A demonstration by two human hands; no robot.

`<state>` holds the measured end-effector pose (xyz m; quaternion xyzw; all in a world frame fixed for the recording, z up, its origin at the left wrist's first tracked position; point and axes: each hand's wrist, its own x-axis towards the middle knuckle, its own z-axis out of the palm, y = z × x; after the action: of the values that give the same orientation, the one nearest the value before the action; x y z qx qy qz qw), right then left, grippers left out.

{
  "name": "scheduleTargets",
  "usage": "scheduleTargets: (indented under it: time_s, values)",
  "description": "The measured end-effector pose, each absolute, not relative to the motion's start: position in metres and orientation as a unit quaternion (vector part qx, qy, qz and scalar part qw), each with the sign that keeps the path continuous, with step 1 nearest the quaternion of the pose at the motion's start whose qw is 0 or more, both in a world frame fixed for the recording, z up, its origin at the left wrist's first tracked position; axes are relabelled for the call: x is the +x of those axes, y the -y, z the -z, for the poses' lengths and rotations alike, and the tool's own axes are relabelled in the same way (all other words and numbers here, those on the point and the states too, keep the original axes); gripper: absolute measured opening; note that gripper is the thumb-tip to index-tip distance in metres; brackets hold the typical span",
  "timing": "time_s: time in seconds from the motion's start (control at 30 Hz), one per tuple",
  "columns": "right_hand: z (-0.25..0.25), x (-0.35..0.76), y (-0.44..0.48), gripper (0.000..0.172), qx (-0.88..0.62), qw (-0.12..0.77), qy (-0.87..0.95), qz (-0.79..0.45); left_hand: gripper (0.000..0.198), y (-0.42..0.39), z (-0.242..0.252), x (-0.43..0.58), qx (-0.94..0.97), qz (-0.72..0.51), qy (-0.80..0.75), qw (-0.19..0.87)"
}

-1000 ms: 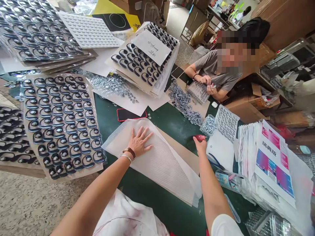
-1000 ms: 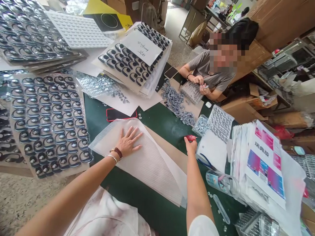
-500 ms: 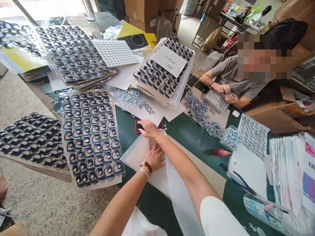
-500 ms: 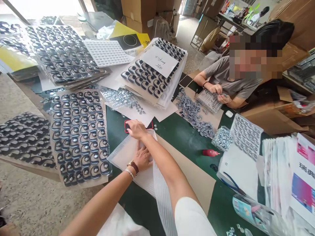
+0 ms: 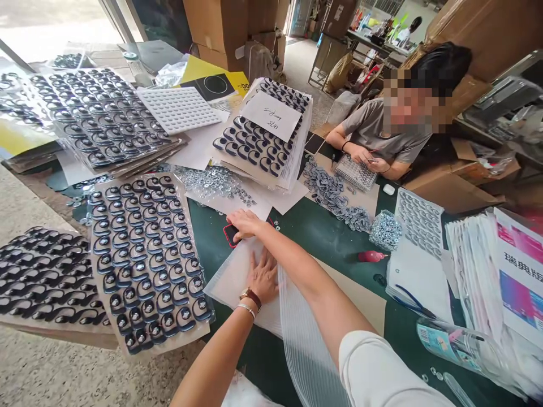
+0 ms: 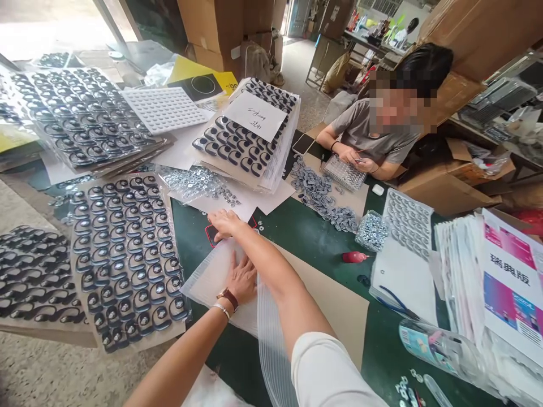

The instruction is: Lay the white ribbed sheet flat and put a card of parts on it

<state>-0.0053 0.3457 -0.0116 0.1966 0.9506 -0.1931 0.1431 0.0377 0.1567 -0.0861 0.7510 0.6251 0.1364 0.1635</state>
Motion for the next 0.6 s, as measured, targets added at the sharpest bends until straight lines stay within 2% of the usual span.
scheduleTargets:
  time_s: [0.07, 0.1, 0.23, 0.33, 0.4, 0.53, 0.6]
  values:
    - [0.011, -0.001, -0.341, 0.073, 0.194, 0.146, -0.952, 0.186, 0.059, -0.157, 0.086, 0.037, 0.754, -0.125, -0.625, 0.162]
    - [0.011, -0.001, -0.339, 0.074, 0.188, 0.151, -0.955, 0.174, 0.058, -0.157, 0.086, 0.038, 0.754, -0.118, -0.625, 0.162]
    - [0.007, -0.011, -0.337, 0.05, 0.159, 0.152, -0.968, 0.124, 0.052, -0.161, 0.086, 0.038, 0.753, -0.094, -0.629, 0.169]
    - [-0.005, -0.016, -0.346, 0.033, 0.14, 0.143, -0.969, 0.148, 0.048, -0.165, 0.084, 0.038, 0.758, -0.081, -0.626, 0.163]
    - [-0.022, -0.01, -0.35, 0.026, 0.144, 0.077, -0.968, 0.19, 0.048, -0.168, 0.082, 0.039, 0.763, -0.073, -0.624, 0.148]
    - [-0.073, 0.048, -0.334, 0.031, 0.249, -0.168, -0.917, 0.261, 0.056, -0.17, 0.079, 0.041, 0.77, -0.067, -0.624, 0.117]
    - [-0.098, 0.108, -0.315, 0.029, 0.32, -0.245, -0.867, 0.293, 0.059, -0.171, 0.079, 0.043, 0.77, -0.064, -0.626, 0.107]
